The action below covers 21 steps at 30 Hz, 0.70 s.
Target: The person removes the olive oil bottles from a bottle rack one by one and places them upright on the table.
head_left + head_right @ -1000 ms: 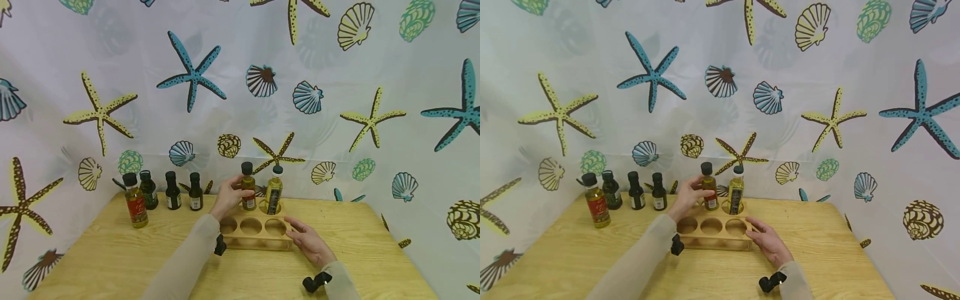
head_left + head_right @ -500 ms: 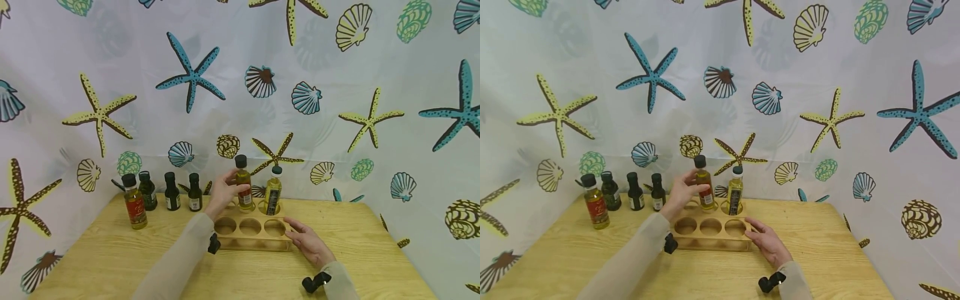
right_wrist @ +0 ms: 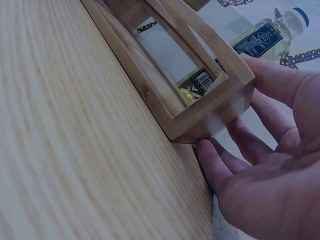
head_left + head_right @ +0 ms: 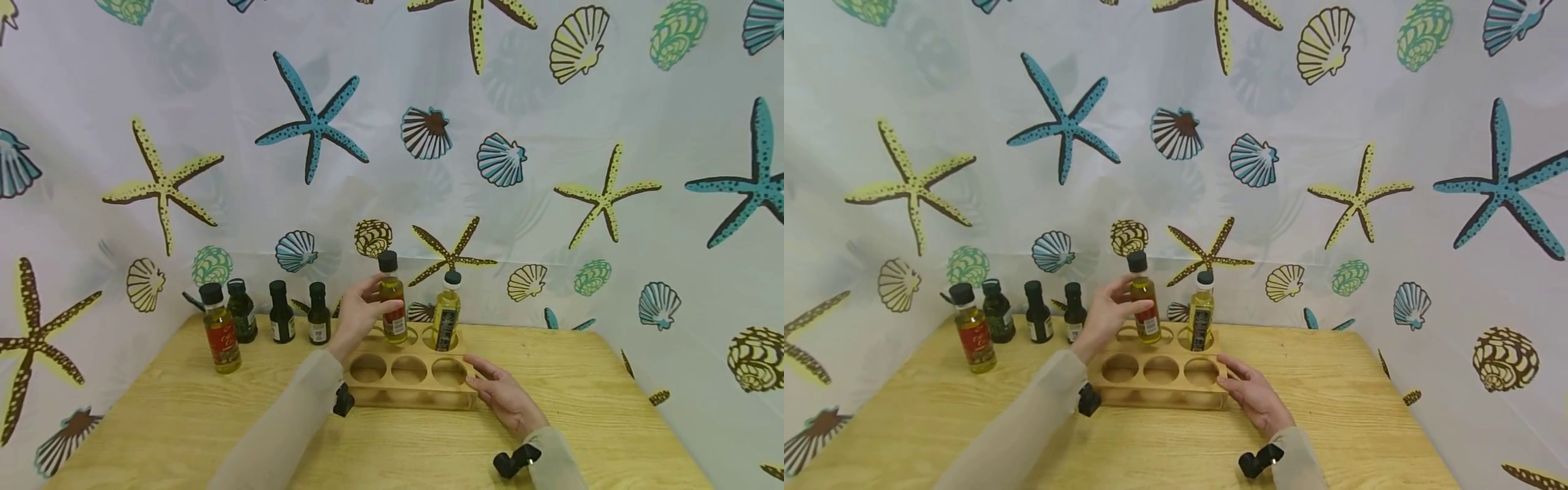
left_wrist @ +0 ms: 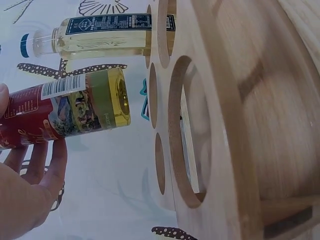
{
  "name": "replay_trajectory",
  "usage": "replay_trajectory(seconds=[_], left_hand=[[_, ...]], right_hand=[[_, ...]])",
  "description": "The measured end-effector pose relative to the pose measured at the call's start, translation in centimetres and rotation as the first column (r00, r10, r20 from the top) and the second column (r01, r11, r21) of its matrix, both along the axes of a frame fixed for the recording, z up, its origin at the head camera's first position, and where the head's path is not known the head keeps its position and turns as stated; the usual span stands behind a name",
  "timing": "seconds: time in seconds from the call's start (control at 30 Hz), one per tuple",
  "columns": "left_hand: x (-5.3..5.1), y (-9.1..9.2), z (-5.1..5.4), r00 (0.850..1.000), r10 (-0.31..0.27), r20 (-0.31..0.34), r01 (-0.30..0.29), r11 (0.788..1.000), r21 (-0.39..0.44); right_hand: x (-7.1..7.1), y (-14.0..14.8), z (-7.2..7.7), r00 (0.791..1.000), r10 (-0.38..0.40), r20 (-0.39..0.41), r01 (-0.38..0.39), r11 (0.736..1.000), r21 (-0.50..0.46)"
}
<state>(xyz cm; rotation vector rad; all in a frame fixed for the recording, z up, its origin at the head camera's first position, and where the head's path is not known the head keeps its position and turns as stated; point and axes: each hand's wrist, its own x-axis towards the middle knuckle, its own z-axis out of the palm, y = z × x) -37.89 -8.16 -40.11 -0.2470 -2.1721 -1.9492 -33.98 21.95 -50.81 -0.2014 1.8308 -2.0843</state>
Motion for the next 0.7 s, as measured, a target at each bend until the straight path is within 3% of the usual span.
replay_trajectory(seconds=[0.33,0.7], left_hand=[[0.9,-1.7,-0.2,1.000,0.018,-0.011,-0.018,1.000,-0.001],[2.0,-3.7,0.2,0.992,0.108,-0.063,-0.109,0.994,-0.009]], right_hand=[[0.2,0.0,-0.1,1.000,0.008,-0.001,-0.008,1.000,0.006],[0.0,0.1,0.0,1.000,0.001,-0.007,-0.001,1.000,0.004]])
